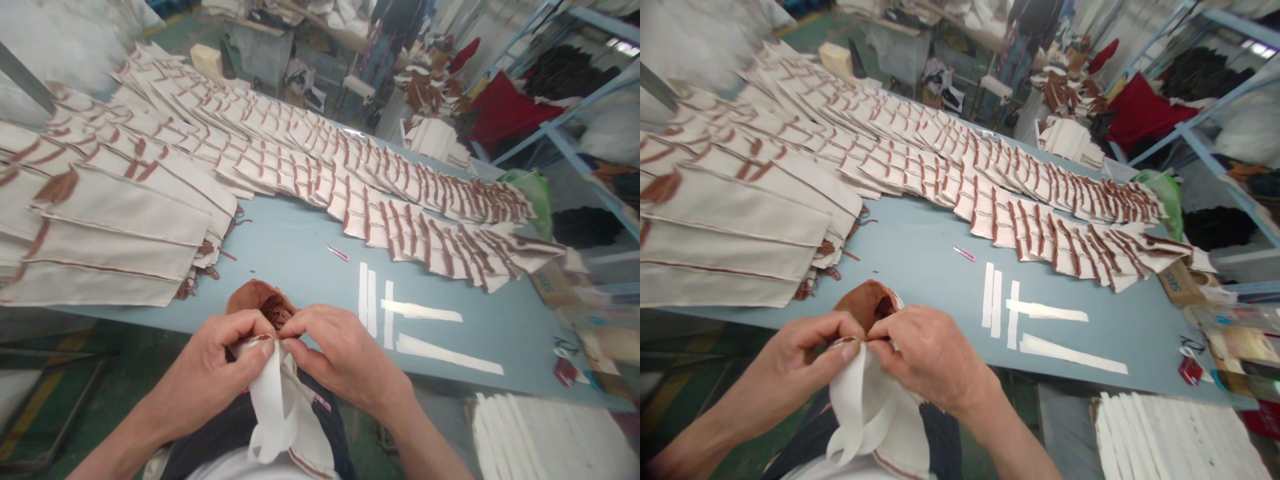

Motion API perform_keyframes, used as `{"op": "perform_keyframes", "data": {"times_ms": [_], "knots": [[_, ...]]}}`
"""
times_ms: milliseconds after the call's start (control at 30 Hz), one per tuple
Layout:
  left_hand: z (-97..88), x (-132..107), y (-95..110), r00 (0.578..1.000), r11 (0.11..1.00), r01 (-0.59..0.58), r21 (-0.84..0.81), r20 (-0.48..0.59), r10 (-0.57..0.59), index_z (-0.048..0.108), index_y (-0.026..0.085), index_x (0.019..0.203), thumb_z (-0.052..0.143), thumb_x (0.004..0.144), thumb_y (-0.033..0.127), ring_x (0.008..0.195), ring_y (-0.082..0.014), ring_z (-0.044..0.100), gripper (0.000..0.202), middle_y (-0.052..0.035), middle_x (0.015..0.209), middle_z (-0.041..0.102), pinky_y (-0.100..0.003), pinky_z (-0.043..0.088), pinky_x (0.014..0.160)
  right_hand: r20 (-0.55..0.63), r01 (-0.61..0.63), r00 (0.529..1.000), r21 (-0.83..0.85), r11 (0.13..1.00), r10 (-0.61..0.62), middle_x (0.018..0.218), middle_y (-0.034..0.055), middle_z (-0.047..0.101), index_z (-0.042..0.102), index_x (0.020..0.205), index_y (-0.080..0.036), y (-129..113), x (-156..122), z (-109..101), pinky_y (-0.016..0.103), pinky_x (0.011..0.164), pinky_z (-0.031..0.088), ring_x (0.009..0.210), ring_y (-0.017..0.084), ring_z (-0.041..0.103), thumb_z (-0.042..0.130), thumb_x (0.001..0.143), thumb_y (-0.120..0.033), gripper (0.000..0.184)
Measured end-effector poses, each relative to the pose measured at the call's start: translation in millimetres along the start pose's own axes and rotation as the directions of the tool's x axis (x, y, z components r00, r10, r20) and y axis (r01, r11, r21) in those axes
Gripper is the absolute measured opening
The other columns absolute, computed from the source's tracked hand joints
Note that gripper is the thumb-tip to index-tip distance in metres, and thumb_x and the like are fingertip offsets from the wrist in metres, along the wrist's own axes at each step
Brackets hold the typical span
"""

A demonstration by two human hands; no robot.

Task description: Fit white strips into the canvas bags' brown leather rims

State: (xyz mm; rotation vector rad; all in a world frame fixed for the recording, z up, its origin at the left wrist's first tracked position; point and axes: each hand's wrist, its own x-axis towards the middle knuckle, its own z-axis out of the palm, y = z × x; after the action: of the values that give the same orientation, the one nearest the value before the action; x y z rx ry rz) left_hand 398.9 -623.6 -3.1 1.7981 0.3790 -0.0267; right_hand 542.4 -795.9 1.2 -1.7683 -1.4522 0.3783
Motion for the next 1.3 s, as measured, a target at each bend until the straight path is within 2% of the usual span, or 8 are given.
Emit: {"op": "perform_keyframes", "data": {"times_ms": [167,300,533,700,833,1000,1100,1300], "knots": [[2.9,4,1,1.0,1.0,0.015,0.008,-0.024,-0.015,0.058,0.021,0.07,0.056,0.094,0.034,0.055,-0.0112,0.045,0.028,0.0065,0.061,0.051,-0.021,0.033,0.052,0.005,0.074,0.997,-0.187,0.98,-0.074,0.085,0.0072,0.08,0.07,0.097,-0.02,-2,1,4,0.032,0.077,0.054,0.081,0.021,0.074,0.052,0.114,-0.022,0.024],[5.3,7,6,0.992,0.989,0.129,-0.07,-0.002,-0.13,0.056,0.021,0.069,0.057,0.089,0.04,0.052,-0.0107,0.042,0.028,0.0075,0.059,0.046,-0.021,0.031,0.049,-0.103,0.098,0.985,-0.327,0.94,-0.138,0.076,0.003,0.077,0.067,0.09,-0.022,-4,1,12,0.032,0.067,0.049,0.07,0.018,0.07,0.05,0.11,-0.017,0.026],[9.0,5,9,0.99,0.987,0.134,-0.086,-0.023,-0.136,0.056,0.021,0.066,0.058,0.087,0.039,0.053,-0.0107,0.04,0.027,0.0078,0.059,0.046,-0.02,0.033,0.048,-0.191,0.056,0.97,-0.431,0.901,-0.152,0.068,-0.0019,0.071,0.064,0.083,-0.022,-2,2,19,0.031,0.058,0.04,0.061,0.014,0.064,0.052,0.1,-0.01,0.024],[10.2,1,3,0.985,0.977,0.158,-0.144,-0.05,-0.167,0.056,0.021,0.066,0.062,0.087,0.042,0.051,-0.01,0.04,0.03,0.008,0.057,0.045,-0.019,0.031,0.047,-0.122,-0.021,0.993,-0.136,0.99,0.004,0.071,-0.0018,0.07,0.062,0.083,-0.021,1,7,16,0.025,0.059,0.043,0.06,0.013,0.062,0.053,0.091,-0.009,0.016],[8.6,5,2,0.979,0.963,0.192,-0.187,-0.028,-0.201,0.055,0.021,0.065,0.064,0.083,0.046,0.047,-0.0095,0.038,0.032,0.0081,0.054,0.043,-0.019,0.028,0.045,-0.086,-0.111,0.989,0.078,0.991,0.118,0.073,-0.0014,0.07,0.061,0.083,-0.021,-1,9,16,0.022,0.061,0.045,0.062,0.012,0.06,0.057,0.089,-0.013,0.012],[11.8,12,6,0.976,0.98,0.153,-0.127,-0.134,-0.17,0.05,0.023,0.059,0.06,0.076,0.044,0.05,-0.0102,0.039,0.03,0.0071,0.054,0.043,-0.02,0.032,0.048,-0.076,-0.159,0.983,0.115,0.981,0.168,0.073,-0.0012,0.069,0.061,0.082,-0.022,-3,10,19,0.024,0.062,0.044,0.063,0.013,0.058,0.057,0.088,-0.015,0.011],[15.5,9,4,0.973,0.978,0.169,-0.124,-0.134,-0.185,0.052,0.023,0.063,0.06,0.078,0.044,0.049,-0.0107,0.042,0.028,0.0072,0.055,0.046,-0.02,0.032,0.047,-0.061,-0.197,0.976,0.139,0.971,0.207,0.074,-0.0014,0.068,0.06,0.082,-0.022,-2,9,19,0.024,0.063,0.042,0.063,0.013,0.057,0.056,0.088,-0.015,0.011],[3.5,-6,1,0.986,0.981,0.169,-0.1,0.012,-0.168,0.066,0.02,0.08,0.063,0.093,0.046,0.057,-0.0129,0.052,0.029,0.0052,0.065,0.057,-0.02,0.04,0.052,-0.021,-0.234,0.97,0.221,0.947,0.244,0.077,-0.0019,0.067,0.061,0.083,-0.022,1,5,12,0.025,0.066,0.042,0.067,0.013,0.056,0.055,0.092,-0.018,0.012]]}}
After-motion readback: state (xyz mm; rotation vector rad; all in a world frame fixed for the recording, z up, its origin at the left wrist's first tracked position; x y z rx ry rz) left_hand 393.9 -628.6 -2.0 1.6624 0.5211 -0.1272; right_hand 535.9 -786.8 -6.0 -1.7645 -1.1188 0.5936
